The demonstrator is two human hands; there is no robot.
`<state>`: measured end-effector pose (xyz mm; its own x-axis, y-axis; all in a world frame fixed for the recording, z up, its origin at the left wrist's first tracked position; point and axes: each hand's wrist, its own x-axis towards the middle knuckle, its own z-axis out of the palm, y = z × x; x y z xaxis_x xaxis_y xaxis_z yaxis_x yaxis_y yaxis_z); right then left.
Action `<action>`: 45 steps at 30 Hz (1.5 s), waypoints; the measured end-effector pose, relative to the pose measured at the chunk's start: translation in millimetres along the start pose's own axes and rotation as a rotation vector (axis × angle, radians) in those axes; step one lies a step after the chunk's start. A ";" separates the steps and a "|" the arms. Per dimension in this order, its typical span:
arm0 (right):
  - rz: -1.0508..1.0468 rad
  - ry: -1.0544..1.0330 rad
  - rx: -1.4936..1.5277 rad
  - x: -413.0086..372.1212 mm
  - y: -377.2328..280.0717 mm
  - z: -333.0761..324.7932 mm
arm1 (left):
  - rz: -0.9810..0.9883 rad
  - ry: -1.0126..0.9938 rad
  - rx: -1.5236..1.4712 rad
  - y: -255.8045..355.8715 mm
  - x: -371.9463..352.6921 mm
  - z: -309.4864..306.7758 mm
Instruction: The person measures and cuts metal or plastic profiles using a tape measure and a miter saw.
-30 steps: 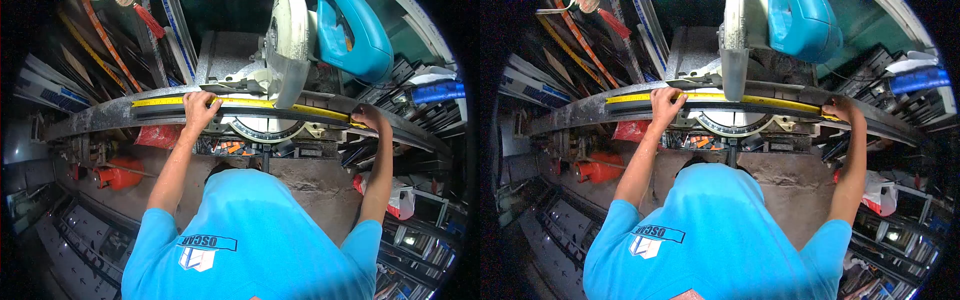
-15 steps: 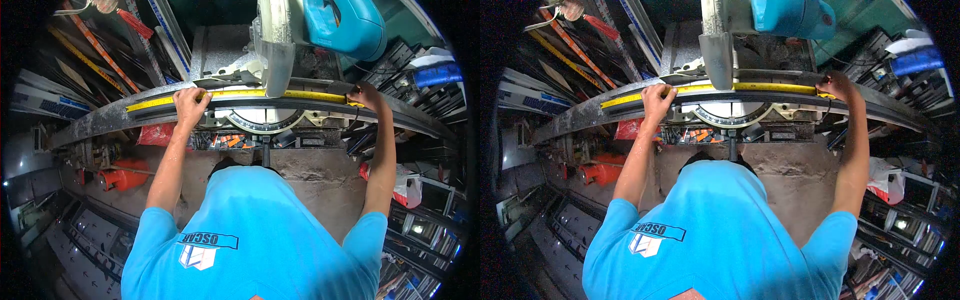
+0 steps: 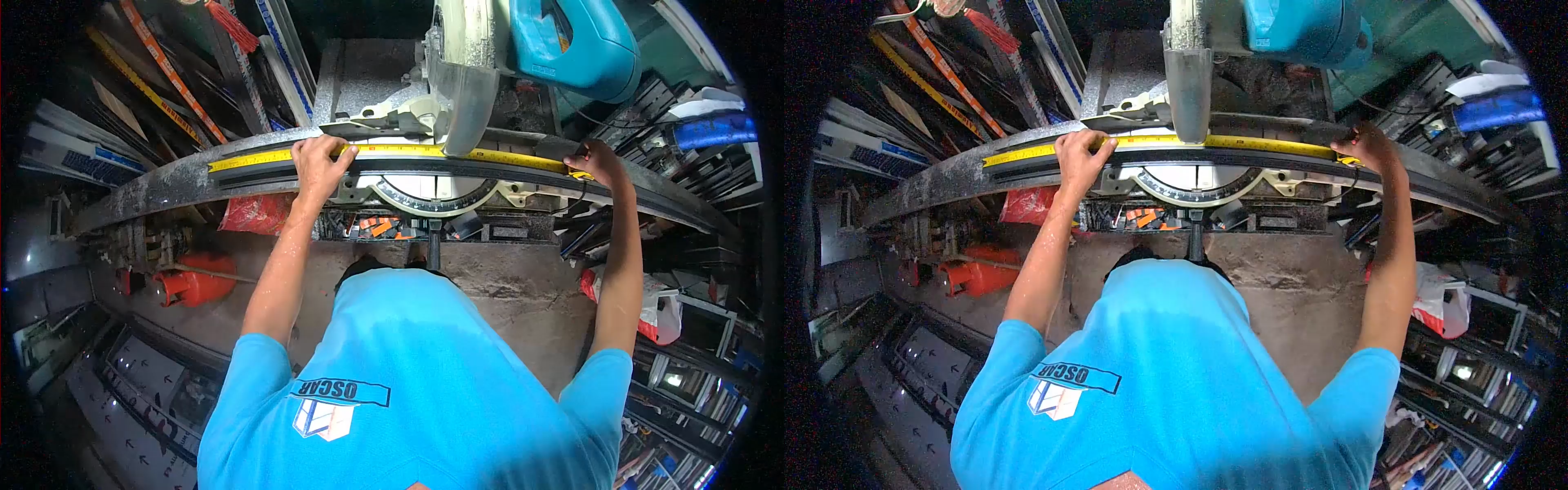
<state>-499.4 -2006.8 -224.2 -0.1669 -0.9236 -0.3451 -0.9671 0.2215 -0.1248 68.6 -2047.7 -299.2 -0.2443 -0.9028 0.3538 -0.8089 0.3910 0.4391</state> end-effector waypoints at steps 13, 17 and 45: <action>-0.059 0.179 0.069 -18.1 -10.6 -0.6 | 0.006 0.020 0.007 0.0 -1.1 1.4; -0.043 0.238 0.016 -18.4 -5.2 8.0 | -0.021 -0.020 -0.013 1.5 0.2 -1.9; 0.028 0.469 0.107 -41.2 -26.1 21.5 | -0.004 -0.042 0.003 -0.8 1.9 0.2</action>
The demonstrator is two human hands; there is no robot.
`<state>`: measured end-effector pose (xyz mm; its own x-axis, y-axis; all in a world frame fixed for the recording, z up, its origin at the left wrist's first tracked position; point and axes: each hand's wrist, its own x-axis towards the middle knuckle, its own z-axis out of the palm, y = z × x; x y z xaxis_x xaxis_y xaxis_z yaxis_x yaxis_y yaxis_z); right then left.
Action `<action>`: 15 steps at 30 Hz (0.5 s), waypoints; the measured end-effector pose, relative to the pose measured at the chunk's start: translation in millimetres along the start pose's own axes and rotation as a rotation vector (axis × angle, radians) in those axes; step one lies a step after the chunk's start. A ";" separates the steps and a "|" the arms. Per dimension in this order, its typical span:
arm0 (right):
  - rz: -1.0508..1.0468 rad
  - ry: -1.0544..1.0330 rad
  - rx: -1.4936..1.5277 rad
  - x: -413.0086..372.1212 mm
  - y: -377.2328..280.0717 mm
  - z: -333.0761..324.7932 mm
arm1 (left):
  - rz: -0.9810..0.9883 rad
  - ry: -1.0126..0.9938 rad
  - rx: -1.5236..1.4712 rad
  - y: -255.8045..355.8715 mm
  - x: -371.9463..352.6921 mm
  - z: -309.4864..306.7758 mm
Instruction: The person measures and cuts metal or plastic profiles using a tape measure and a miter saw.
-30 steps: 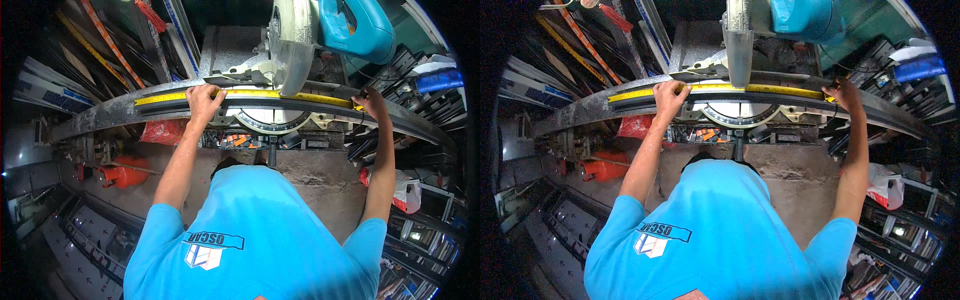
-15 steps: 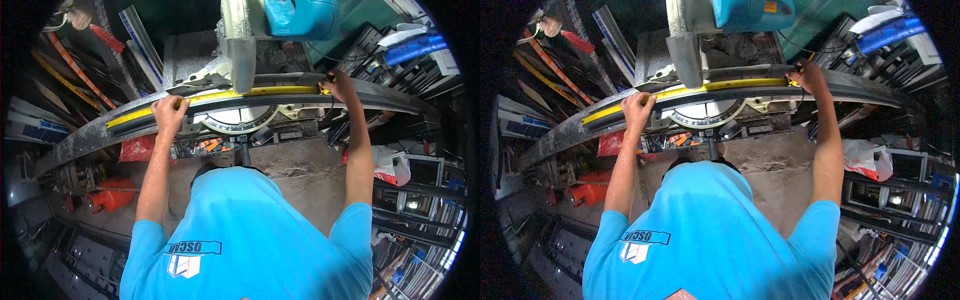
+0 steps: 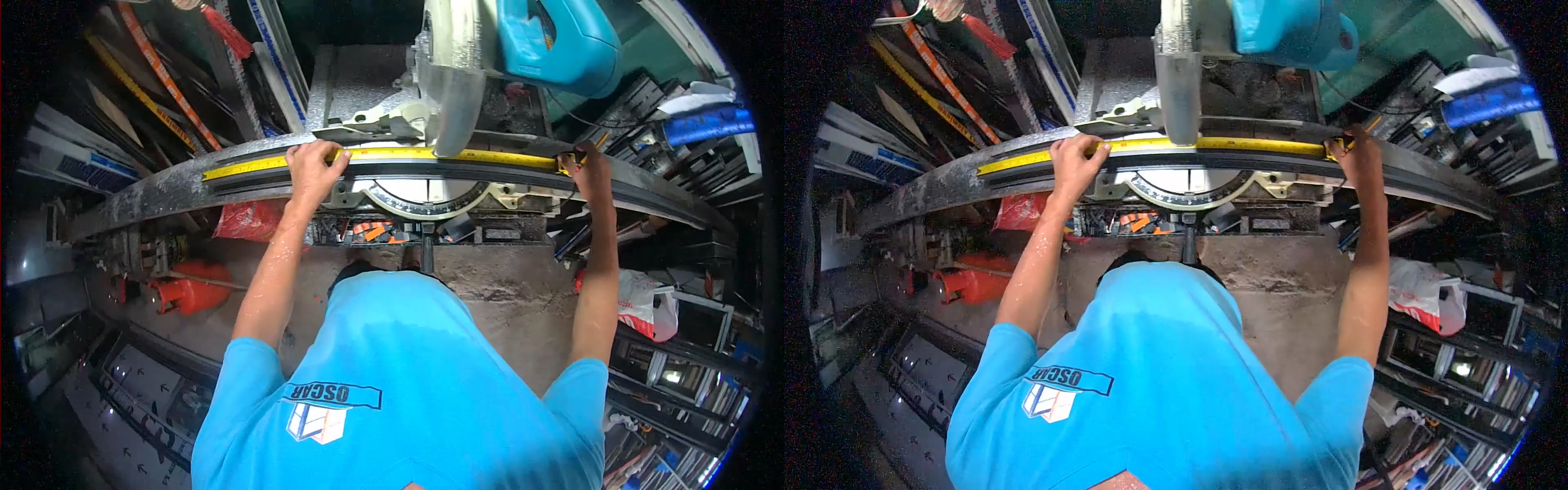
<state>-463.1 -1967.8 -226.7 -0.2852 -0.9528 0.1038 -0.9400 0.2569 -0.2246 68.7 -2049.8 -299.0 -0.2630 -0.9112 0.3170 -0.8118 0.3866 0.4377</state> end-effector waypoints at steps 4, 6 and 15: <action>-0.027 -0.017 -0.006 2.3 -6.5 -5.9 | 0.010 -0.025 0.008 16.1 4.5 6.4; -0.084 -0.027 -0.020 3.9 -3.4 -5.7 | 0.097 0.050 -0.007 31.2 8.2 19.1; -0.041 -0.108 -0.046 10.7 6.4 -0.1 | 0.570 -0.200 -0.316 219.3 -1.1 109.8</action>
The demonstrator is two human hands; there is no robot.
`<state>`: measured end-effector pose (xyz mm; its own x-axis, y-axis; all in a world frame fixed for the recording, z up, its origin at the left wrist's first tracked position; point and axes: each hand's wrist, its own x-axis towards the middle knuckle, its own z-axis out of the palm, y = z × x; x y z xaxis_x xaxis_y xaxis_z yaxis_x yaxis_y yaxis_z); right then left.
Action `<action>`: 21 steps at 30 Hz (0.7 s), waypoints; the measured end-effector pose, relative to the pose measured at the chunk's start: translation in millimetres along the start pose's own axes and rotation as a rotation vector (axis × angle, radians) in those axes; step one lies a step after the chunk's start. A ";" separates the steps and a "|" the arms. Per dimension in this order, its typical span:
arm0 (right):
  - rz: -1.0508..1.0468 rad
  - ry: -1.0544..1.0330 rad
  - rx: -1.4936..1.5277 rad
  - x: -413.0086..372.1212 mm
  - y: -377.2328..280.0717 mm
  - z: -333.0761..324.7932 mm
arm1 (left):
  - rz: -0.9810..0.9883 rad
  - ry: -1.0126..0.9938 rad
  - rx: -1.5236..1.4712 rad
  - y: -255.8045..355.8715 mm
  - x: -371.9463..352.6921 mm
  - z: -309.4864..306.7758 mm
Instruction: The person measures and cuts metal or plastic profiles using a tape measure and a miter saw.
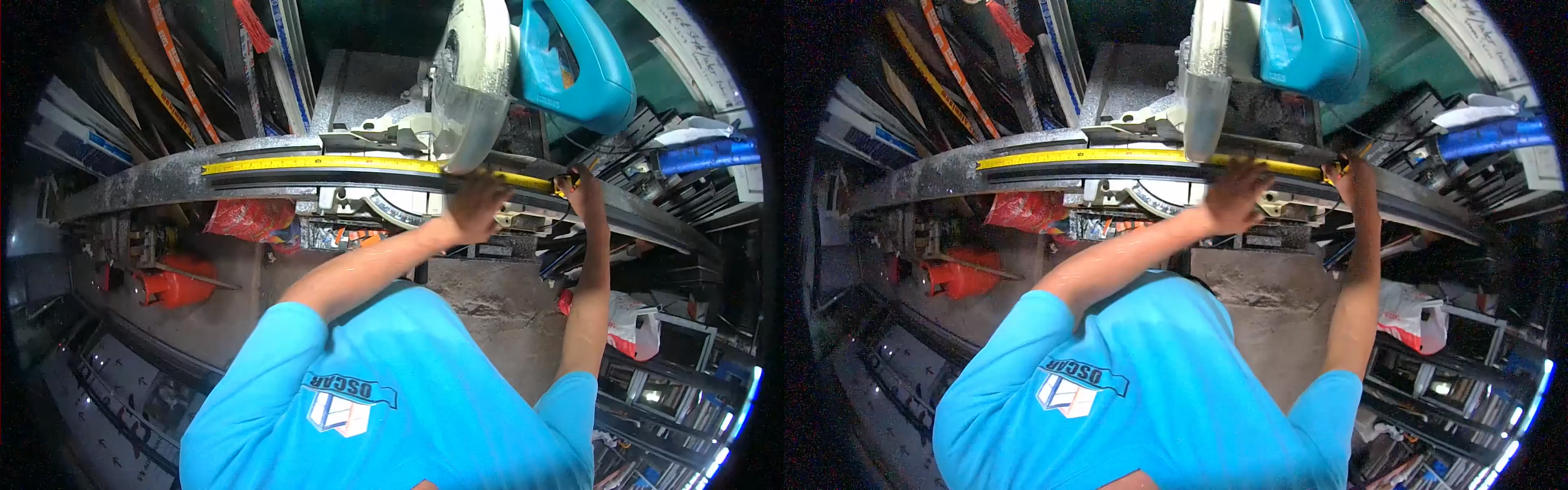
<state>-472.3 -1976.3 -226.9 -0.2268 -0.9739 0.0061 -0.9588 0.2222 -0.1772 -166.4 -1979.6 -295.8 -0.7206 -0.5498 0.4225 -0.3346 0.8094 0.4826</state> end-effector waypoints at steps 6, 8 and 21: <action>0.041 -0.028 -0.037 -2.4 -11.2 -7.4 | -0.095 -0.042 0.096 21.4 32.3 53.6; 0.037 -0.008 -0.044 -3.1 -15.8 -5.8 | -0.090 -0.026 0.108 20.3 31.4 56.2; -0.270 0.177 0.063 -18.5 -70.7 -2.2 | -0.082 0.066 -0.039 12.8 32.2 54.3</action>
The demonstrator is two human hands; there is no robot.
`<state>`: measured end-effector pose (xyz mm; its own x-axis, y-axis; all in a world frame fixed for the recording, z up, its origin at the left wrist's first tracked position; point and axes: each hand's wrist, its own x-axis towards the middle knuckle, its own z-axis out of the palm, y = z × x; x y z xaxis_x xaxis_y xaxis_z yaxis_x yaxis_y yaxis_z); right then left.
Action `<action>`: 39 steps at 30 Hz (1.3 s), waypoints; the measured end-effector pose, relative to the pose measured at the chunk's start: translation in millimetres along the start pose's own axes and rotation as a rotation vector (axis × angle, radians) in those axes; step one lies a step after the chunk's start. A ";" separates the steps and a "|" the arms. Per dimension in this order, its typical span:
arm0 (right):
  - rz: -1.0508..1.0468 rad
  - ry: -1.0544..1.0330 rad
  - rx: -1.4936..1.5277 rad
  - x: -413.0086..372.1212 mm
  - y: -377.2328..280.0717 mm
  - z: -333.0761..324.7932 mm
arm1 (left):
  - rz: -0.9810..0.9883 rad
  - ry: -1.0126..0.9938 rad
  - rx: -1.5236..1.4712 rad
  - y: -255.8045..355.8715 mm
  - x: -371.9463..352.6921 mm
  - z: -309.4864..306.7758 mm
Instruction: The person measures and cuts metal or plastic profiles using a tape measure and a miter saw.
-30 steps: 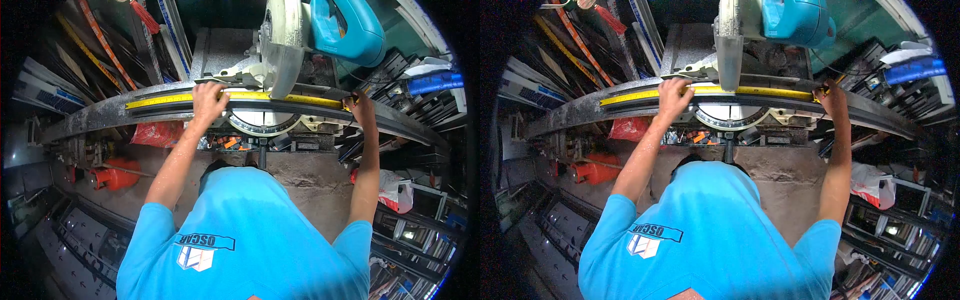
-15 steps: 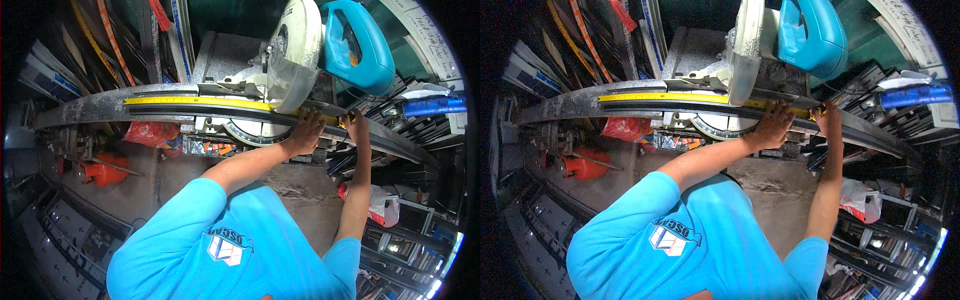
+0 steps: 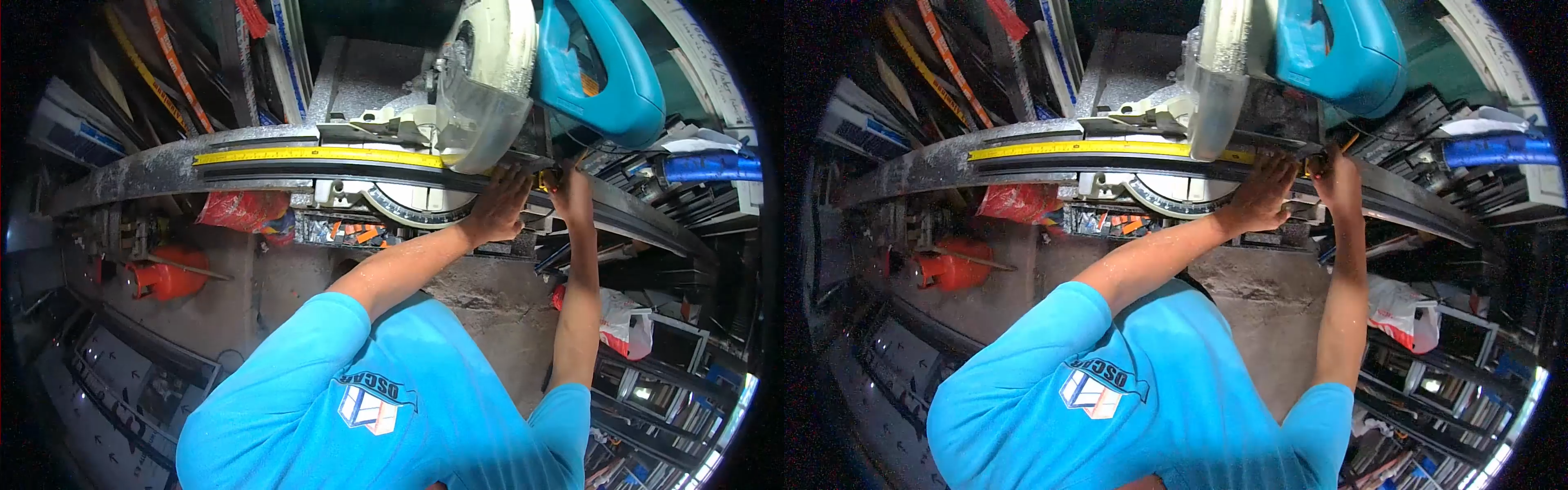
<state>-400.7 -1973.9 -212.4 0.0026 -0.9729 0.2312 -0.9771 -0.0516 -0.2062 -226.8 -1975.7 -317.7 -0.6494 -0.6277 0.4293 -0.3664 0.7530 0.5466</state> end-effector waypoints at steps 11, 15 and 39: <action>0.350 -0.178 0.245 -1.7 -20.3 -7.5 | 0.040 0.167 -0.218 1.5 0.9 -11.7; -0.018 0.180 0.311 -5.7 -43.7 0.6 | 0.039 0.202 -0.167 -4.3 -0.9 3.2; 0.269 0.207 -0.611 -41.0 -102.3 167.3 | 0.085 0.197 0.158 -5.6 -26.0 41.2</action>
<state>-265.3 -1966.4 -359.9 -0.2372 -0.8680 0.4362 -0.8827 0.3801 0.2764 -235.4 -1955.5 -361.6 -0.5459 -0.5756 0.6088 -0.4255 0.8164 0.3903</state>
